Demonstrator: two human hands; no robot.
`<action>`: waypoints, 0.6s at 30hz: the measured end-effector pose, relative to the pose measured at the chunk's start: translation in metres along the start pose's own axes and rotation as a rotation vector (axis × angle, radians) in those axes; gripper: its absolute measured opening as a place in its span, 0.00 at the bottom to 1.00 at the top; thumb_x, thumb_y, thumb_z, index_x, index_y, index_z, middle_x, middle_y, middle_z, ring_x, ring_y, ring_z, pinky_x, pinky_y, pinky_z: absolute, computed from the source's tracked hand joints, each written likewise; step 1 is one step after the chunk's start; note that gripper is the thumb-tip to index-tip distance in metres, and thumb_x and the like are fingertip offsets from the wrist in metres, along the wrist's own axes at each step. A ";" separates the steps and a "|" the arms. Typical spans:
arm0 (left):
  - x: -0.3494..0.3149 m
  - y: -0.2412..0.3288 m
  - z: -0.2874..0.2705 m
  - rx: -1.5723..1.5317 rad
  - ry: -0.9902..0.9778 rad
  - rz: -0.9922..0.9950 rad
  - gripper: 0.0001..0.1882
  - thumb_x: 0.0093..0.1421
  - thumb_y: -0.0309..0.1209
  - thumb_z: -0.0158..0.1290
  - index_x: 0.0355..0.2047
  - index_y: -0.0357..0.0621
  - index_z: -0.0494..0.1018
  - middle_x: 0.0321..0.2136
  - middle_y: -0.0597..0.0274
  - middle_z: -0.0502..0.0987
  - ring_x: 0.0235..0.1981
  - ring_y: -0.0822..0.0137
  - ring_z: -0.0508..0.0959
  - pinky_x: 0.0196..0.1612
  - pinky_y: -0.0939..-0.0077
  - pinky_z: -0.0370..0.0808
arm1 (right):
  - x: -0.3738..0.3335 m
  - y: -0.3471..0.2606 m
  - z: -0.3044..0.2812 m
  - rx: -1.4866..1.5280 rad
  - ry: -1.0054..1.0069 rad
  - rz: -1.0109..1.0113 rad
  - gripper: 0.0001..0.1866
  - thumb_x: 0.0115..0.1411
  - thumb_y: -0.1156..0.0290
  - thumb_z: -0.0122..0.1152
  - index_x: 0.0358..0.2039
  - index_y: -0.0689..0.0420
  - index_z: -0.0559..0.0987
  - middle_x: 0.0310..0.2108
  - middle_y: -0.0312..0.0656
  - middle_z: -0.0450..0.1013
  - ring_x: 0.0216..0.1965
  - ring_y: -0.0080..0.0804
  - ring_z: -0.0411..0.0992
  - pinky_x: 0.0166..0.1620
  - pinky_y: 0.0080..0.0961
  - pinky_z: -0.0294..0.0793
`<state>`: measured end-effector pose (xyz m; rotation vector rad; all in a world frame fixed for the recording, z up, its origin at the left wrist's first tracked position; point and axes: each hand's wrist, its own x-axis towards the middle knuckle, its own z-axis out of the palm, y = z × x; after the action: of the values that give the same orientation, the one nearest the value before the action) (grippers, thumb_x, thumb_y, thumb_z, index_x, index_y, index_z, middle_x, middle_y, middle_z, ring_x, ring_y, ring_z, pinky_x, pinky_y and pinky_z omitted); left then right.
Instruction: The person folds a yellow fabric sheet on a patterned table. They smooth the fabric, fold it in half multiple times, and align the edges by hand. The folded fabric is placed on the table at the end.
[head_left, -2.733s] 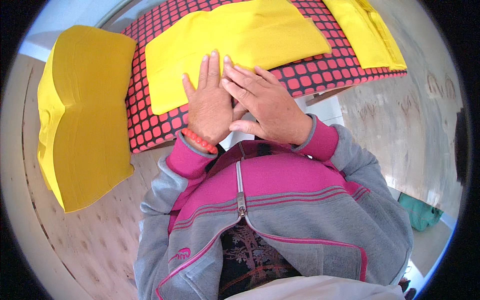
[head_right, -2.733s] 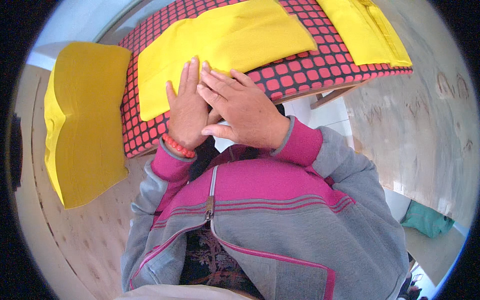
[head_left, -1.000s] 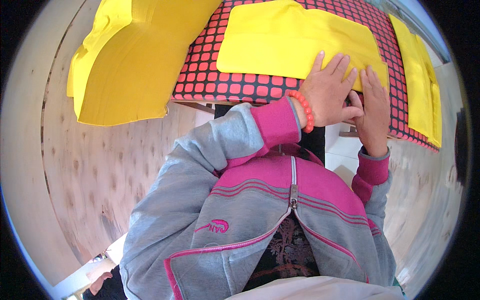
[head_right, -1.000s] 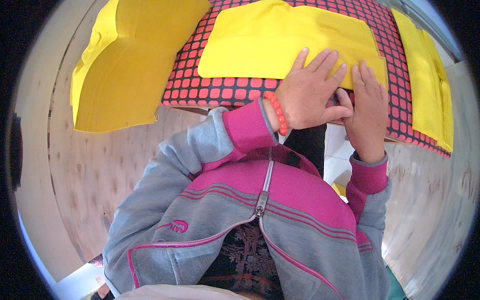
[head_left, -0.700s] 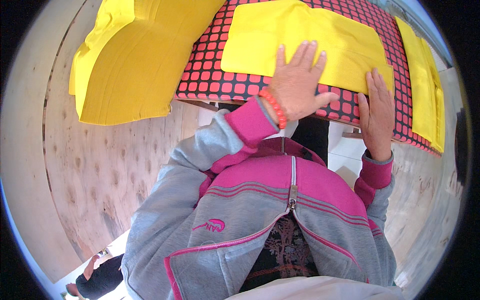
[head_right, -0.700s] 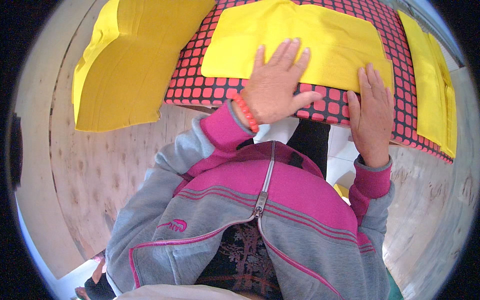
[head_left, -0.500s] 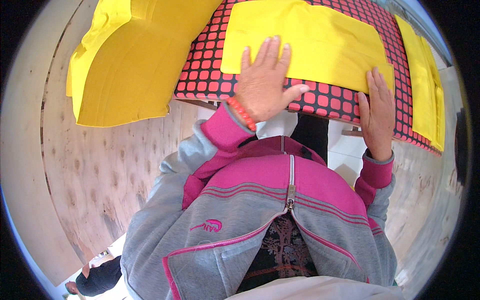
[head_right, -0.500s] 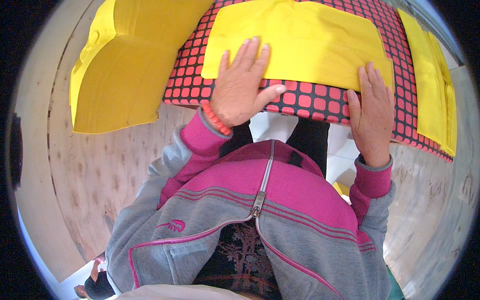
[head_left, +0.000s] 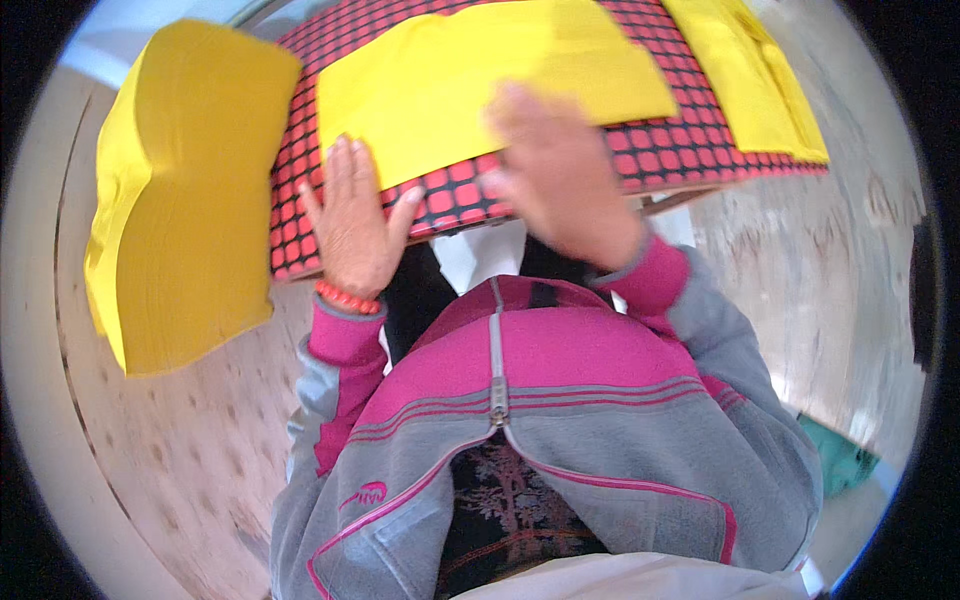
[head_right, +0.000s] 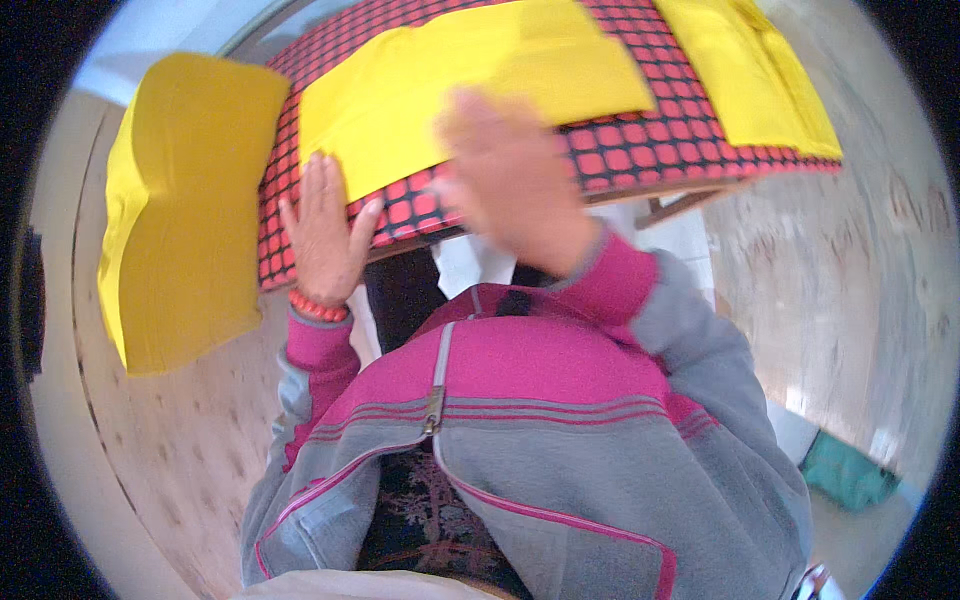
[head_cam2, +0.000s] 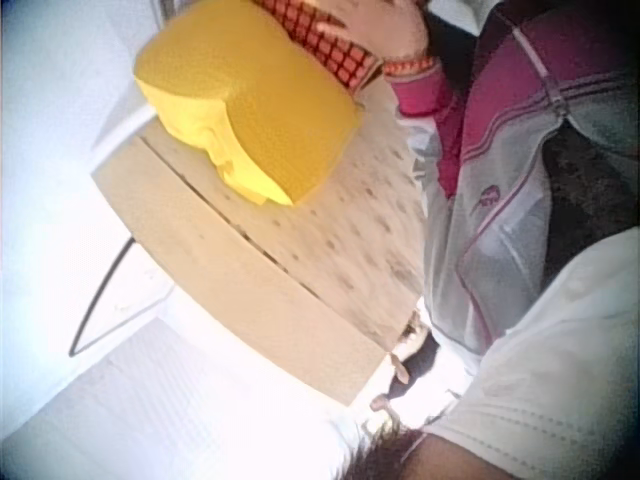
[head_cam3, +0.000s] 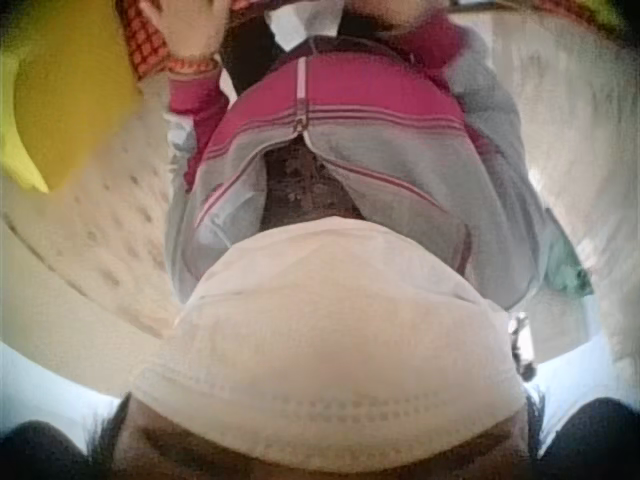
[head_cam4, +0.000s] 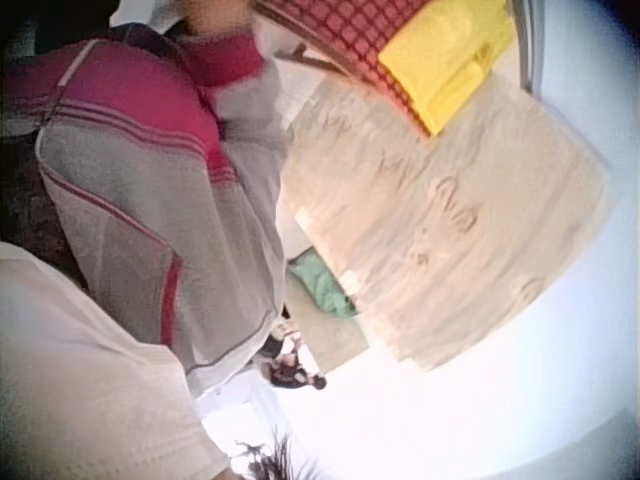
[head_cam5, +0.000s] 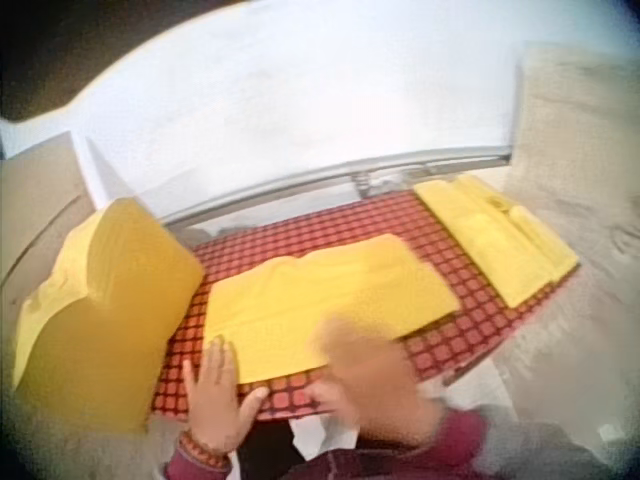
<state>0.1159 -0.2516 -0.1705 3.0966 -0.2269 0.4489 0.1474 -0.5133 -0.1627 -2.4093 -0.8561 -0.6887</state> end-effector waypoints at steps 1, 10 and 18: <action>0.000 0.000 0.000 0.000 -0.015 -0.006 0.46 0.66 0.57 0.50 0.71 0.32 0.56 0.72 0.42 0.55 0.75 0.51 0.53 0.72 0.36 0.43 | 0.003 -0.015 0.011 0.041 -0.029 -0.060 0.28 0.60 0.54 0.62 0.55 0.61 0.78 0.60 0.54 0.71 0.67 0.48 0.64 0.69 0.52 0.56; 0.000 -0.003 0.002 0.016 -0.043 -0.029 0.45 0.67 0.57 0.49 0.72 0.35 0.54 0.73 0.44 0.53 0.75 0.51 0.51 0.72 0.37 0.41 | 0.005 -0.005 0.024 0.065 -0.115 0.022 0.36 0.63 0.48 0.59 0.61 0.63 0.72 0.66 0.58 0.65 0.70 0.51 0.59 0.71 0.51 0.51; -0.001 -0.002 -0.001 -0.035 -0.055 -0.041 0.43 0.68 0.55 0.48 0.73 0.38 0.54 0.74 0.46 0.52 0.76 0.54 0.50 0.72 0.36 0.39 | -0.037 0.075 -0.038 -0.177 -0.096 0.200 0.35 0.64 0.48 0.60 0.62 0.63 0.72 0.67 0.55 0.65 0.69 0.49 0.61 0.70 0.48 0.56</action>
<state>0.1152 -0.2492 -0.1696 3.0762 -0.1699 0.3553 0.1616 -0.6031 -0.1764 -2.6599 -0.6003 -0.5976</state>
